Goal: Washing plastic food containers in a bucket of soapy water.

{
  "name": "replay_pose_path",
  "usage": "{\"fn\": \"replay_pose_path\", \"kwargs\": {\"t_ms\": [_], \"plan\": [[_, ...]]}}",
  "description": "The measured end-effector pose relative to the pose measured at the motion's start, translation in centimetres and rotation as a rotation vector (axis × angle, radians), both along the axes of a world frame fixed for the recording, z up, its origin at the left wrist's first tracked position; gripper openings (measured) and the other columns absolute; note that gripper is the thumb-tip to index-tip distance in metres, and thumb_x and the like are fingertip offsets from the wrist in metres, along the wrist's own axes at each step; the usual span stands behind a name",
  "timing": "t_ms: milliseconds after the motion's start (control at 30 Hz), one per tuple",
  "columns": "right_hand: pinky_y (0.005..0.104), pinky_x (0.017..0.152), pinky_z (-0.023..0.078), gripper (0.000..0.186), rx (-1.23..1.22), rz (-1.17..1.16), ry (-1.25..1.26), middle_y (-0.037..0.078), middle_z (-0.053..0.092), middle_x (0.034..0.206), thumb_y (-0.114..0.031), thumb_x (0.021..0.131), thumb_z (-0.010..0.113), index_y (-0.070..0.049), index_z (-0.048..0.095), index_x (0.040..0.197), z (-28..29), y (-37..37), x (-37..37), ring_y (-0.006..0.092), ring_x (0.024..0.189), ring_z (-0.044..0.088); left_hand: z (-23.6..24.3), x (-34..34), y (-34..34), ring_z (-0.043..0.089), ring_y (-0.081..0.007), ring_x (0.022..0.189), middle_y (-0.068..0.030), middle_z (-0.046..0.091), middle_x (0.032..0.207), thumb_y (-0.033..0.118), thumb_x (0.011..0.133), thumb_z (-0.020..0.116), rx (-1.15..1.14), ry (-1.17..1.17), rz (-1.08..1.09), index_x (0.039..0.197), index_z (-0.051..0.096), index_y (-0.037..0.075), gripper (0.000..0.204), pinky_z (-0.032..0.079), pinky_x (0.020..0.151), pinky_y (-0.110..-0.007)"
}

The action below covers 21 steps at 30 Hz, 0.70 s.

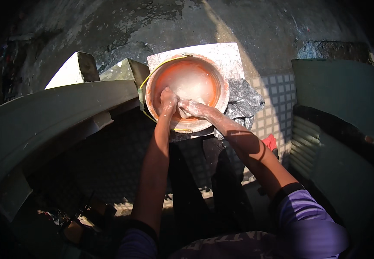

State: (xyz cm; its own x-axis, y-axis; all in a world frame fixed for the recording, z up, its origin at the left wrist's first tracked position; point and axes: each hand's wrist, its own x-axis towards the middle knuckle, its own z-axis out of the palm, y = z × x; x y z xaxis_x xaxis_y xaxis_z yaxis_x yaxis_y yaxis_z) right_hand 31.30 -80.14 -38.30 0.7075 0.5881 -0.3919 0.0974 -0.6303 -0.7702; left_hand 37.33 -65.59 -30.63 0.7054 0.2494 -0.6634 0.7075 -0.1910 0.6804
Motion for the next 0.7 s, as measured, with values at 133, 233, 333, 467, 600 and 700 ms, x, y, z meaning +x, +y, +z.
{"fn": "replay_pose_path", "kwargs": {"t_ms": [133,233,333,467,600,700], "plan": [[0.0428,0.090,0.041,0.049,-0.054,-0.223,0.256,0.019,0.062,0.112,-0.038,0.100,0.029,-0.003,0.059,0.116,5.2,1.9,2.5,0.0321,0.103,0.055,-0.8,0.5,2.5,0.061,-0.0279,0.096,-0.0188,0.065,0.099,0.028,0.097,0.034,-0.085,-0.028,0.053,0.103,0.061,-0.006,0.044,0.045,0.087,-0.038],[0.0379,0.089,0.042,0.050,-0.114,-0.475,0.859,0.016,0.061,0.108,-0.037,0.102,0.025,-0.002,0.058,0.114,5.7,5.3,5.2,0.0246,0.097,0.053,-1.5,0.7,2.8,0.060,-0.0239,0.089,-0.0157,0.063,0.094,0.027,0.096,0.034,0.090,-0.197,-0.116,0.097,0.063,-0.006,0.044,0.046,0.084,-0.037],[0.0445,0.091,0.040,0.045,0.230,-0.467,0.429,0.021,0.061,0.114,-0.031,0.101,0.025,-0.004,0.054,0.122,5.3,4.1,2.9,0.0320,0.101,0.056,0.3,1.2,0.6,0.062,-0.0297,0.095,-0.0199,0.064,0.095,0.027,0.096,0.033,-0.204,0.071,-0.012,0.095,0.062,-0.006,0.045,0.046,0.086,-0.040],[0.0357,0.104,0.034,0.053,0.114,-0.044,0.544,0.015,0.055,0.130,-0.039,0.103,0.024,-0.005,0.046,0.136,12.1,2.9,2.7,0.0248,0.117,0.051,-0.7,0.4,4.6,0.061,-0.0374,0.103,-0.0265,0.064,0.103,0.029,0.096,0.031,-0.008,0.156,0.051,0.094,0.063,-0.007,0.048,0.045,0.090,-0.043],[0.0407,0.107,0.032,0.054,-0.121,0.018,0.403,0.020,0.047,0.138,-0.040,0.102,0.022,-0.006,0.045,0.137,10.7,3.5,2.0,0.0343,0.128,0.043,0.0,0.1,4.9,0.058,-0.0409,0.108,-0.0275,0.062,0.110,0.038,0.098,0.029,0.173,0.050,-0.087,0.108,0.059,-0.007,0.055,0.043,0.094,-0.045],[0.0401,0.107,0.032,0.054,-0.051,-0.267,0.448,0.020,0.050,0.135,-0.041,0.101,0.022,-0.005,0.048,0.133,5.9,3.6,2.6,0.0333,0.126,0.044,1.1,0.7,2.0,0.057,-0.0425,0.109,-0.0275,0.062,0.110,0.040,0.099,0.026,0.193,0.014,-0.186,0.119,0.054,-0.004,0.056,0.042,0.096,-0.046]]}}
